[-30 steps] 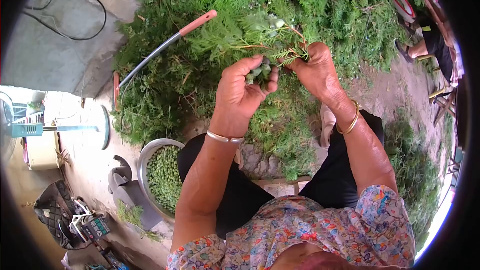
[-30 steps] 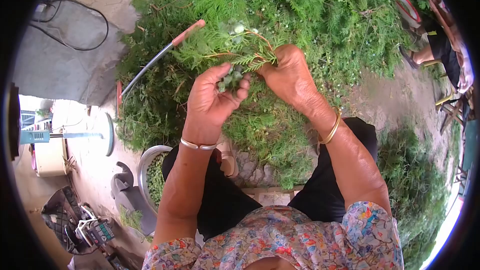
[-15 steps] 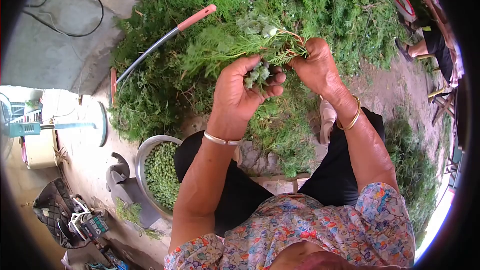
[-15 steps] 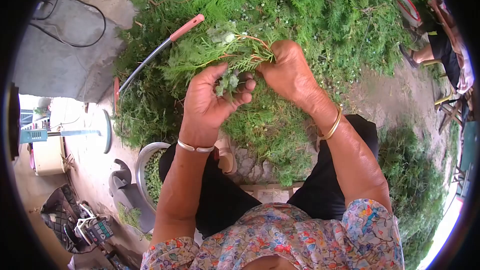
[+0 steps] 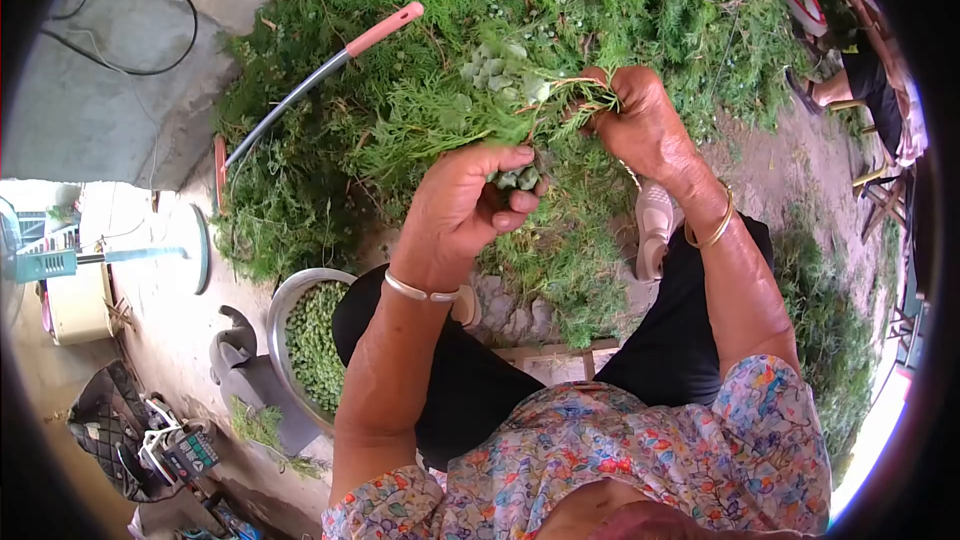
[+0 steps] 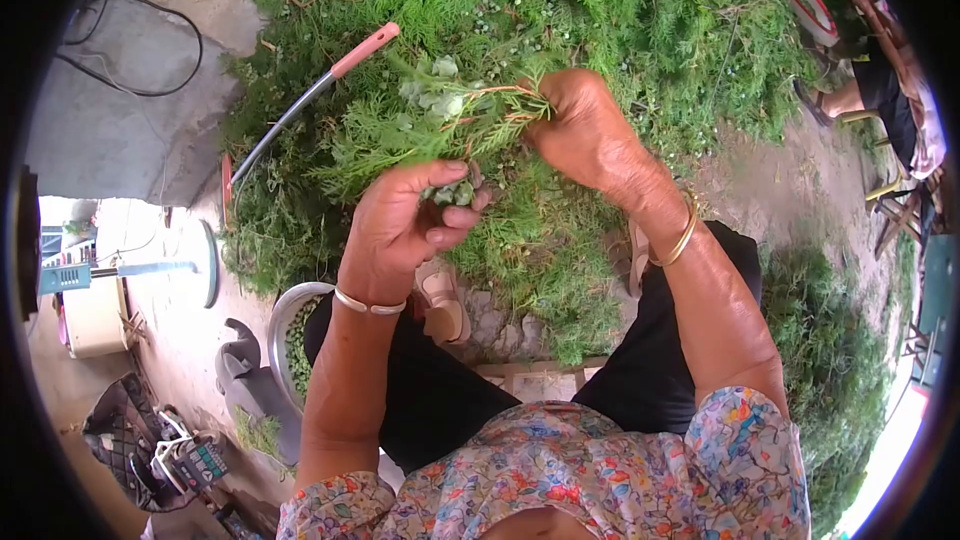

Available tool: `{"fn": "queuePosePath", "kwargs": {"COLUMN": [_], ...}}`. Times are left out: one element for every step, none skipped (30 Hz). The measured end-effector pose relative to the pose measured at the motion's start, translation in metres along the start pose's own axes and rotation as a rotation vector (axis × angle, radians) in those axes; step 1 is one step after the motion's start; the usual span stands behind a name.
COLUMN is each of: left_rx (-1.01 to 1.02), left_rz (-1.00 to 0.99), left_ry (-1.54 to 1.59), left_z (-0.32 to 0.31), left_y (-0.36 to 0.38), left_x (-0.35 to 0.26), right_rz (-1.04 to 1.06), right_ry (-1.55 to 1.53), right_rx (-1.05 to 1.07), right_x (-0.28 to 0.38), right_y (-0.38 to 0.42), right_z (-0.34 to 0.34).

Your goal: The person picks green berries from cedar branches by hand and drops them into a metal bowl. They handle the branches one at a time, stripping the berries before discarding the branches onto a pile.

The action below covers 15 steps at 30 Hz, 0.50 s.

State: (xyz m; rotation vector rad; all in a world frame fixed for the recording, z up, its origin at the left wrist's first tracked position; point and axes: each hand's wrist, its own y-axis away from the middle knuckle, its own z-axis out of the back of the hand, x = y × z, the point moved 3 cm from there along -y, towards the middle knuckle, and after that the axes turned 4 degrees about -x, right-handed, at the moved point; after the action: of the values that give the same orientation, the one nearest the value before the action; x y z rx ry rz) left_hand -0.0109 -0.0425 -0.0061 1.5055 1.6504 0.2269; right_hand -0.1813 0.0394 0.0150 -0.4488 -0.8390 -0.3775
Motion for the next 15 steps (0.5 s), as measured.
{"fn": "queuePosePath", "kwargs": {"left_rx": [-0.015, -0.030, -0.028, -0.010, 0.006, 0.006, 0.025, 0.043, 0.043, 0.047, 0.050, 0.051, 0.109, 0.169, 0.203], "left_rz": [-0.011, -0.023, -0.025, -0.010, 0.008, 0.007, 0.023, 0.040, 0.040, -0.003, -0.045, -0.046, -0.076, -0.105, -0.127], "left_ry": [-0.014, -0.028, -0.028, -0.050, -0.073, -0.073, -0.061, -0.047, -0.048, -0.168, -0.289, -0.289, -0.337, -0.384, -0.236], "left_z": [-0.003, -0.004, -0.003, -0.002, -0.001, 0.000, 0.000, 0.000, 0.002, 0.005, 0.007, 0.009, 0.009, 0.009, 0.013], "left_y": [0.002, 0.004, 0.005, 0.005, 0.005, 0.005, 0.005, 0.006, 0.008, 0.010, 0.014, 0.019, 0.026, 0.032, 0.030], "left_x": [-0.001, -0.002, -0.002, -0.001, 0.000, -0.001, 0.000, 0.001, 0.000, -0.001, -0.002, -0.002, -0.004, -0.004, -0.002], "right_rz": [-0.010, -0.018, -0.016, -0.013, -0.012, -0.011, 0.026, 0.063, 0.063, 0.078, 0.092, 0.092, 0.040, -0.012, -0.084], "right_ry": [-0.032, -0.063, -0.062, -0.010, 0.041, 0.041, 0.075, 0.110, 0.110, 0.081, 0.052, 0.053, 0.055, 0.057, 0.158], "right_rx": [-0.006, -0.012, -0.012, 0.000, 0.011, 0.010, 0.027, 0.044, 0.044, 0.034, 0.023, 0.022, -0.069, -0.160, -0.161], "right_x": [-0.002, -0.003, 0.000, 0.005, 0.008, 0.004, -0.003, -0.006, -0.004, 0.000, 0.004, 0.001, -0.008, -0.017, -0.021], "right_y": [0.000, 0.000, -0.001, -0.001, -0.001, -0.002, -0.002, -0.002, -0.002, -0.002, -0.002, -0.005, -0.012, -0.018, -0.021], "right_z": [0.000, 0.000, 0.001, 0.004, 0.005, 0.005, 0.003, 0.002, 0.003, 0.006, 0.008, 0.014, 0.025, 0.037, 0.044]}}
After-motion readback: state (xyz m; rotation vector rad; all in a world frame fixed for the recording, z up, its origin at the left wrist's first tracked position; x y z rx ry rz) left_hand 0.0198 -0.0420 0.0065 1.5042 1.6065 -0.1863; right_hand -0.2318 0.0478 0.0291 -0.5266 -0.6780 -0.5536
